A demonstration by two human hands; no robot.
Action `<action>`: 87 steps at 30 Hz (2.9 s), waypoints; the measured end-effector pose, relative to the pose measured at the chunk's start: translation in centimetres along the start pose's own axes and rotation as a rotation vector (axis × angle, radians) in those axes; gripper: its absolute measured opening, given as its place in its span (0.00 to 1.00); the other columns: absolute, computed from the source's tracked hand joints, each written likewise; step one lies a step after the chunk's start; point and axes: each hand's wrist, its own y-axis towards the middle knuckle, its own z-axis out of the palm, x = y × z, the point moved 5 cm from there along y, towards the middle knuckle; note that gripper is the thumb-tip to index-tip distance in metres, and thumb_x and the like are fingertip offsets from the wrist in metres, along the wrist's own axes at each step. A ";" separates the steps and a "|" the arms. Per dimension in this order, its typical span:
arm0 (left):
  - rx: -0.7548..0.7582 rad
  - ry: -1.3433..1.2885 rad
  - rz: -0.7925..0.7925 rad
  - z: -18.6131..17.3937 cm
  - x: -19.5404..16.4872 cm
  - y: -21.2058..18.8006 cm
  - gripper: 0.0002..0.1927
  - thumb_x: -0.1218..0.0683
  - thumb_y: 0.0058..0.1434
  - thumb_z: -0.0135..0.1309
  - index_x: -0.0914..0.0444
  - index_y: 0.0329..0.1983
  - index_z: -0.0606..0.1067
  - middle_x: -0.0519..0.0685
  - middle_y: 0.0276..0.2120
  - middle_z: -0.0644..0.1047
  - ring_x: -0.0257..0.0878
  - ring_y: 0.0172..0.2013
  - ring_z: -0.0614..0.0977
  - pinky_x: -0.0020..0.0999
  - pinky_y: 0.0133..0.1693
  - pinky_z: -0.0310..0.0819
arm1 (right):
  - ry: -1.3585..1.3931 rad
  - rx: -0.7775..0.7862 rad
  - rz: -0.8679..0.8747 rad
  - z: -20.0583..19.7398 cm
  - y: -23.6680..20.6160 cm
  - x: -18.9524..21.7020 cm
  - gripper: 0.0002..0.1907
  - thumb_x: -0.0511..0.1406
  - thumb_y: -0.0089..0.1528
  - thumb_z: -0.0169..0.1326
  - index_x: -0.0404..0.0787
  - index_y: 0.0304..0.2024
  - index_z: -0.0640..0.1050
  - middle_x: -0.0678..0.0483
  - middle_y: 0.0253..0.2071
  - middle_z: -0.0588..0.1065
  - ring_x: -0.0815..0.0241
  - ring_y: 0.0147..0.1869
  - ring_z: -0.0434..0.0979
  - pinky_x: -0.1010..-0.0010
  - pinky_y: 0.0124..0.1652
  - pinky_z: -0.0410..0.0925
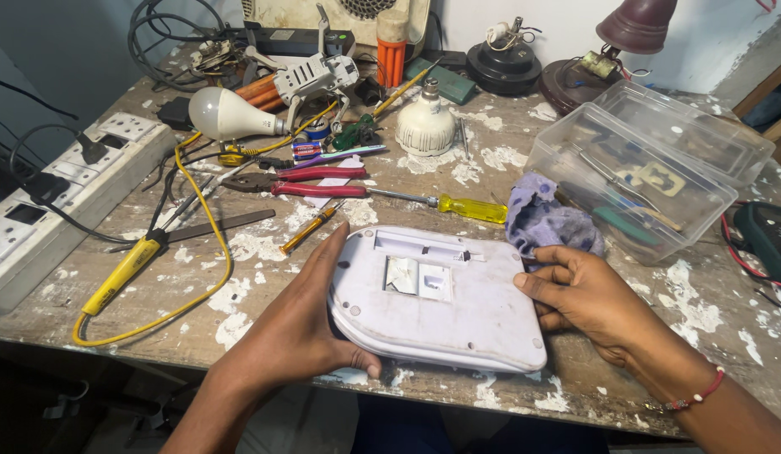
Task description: The person holds a white plastic light fixture on a cluttered workbench and uses a yellow-handled screwdriver to unscrew screws from its back panel, repositioning the fixture between screws and continuing to loosen additional screws by hand and with the screwdriver.
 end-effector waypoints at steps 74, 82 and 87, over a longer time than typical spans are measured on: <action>-0.336 -1.130 -0.669 -0.8 4.7 1.6 0.12 0.58 0.58 0.58 0.70 0.42 0.80 0.52 0.32 0.84 0.38 0.31 0.86 0.33 0.37 0.82 | 0.091 0.070 0.027 1.5 1.4 -0.2 0.21 0.33 0.60 0.58 0.28 0.53 0.74 0.49 0.39 0.79 0.65 0.33 0.79 0.75 0.27 0.74; -0.397 -0.970 -0.650 -0.9 4.3 1.5 0.13 0.59 0.54 0.64 0.69 0.42 0.82 0.48 0.26 0.81 0.31 0.21 0.77 0.26 0.22 0.71 | -0.011 0.068 -0.005 1.8 1.4 0.4 0.21 0.34 0.60 0.57 0.30 0.54 0.75 0.49 0.42 0.78 0.61 0.39 0.81 0.70 0.33 0.77; -0.392 -0.967 -0.630 -1.0 4.4 1.7 0.14 0.59 0.54 0.64 0.70 0.43 0.81 0.48 0.26 0.81 0.31 0.19 0.76 0.26 0.20 0.68 | -0.243 0.042 -0.080 1.8 1.4 2.2 0.21 0.38 0.62 0.60 0.31 0.53 0.75 0.49 0.39 0.80 0.62 0.35 0.81 0.71 0.30 0.76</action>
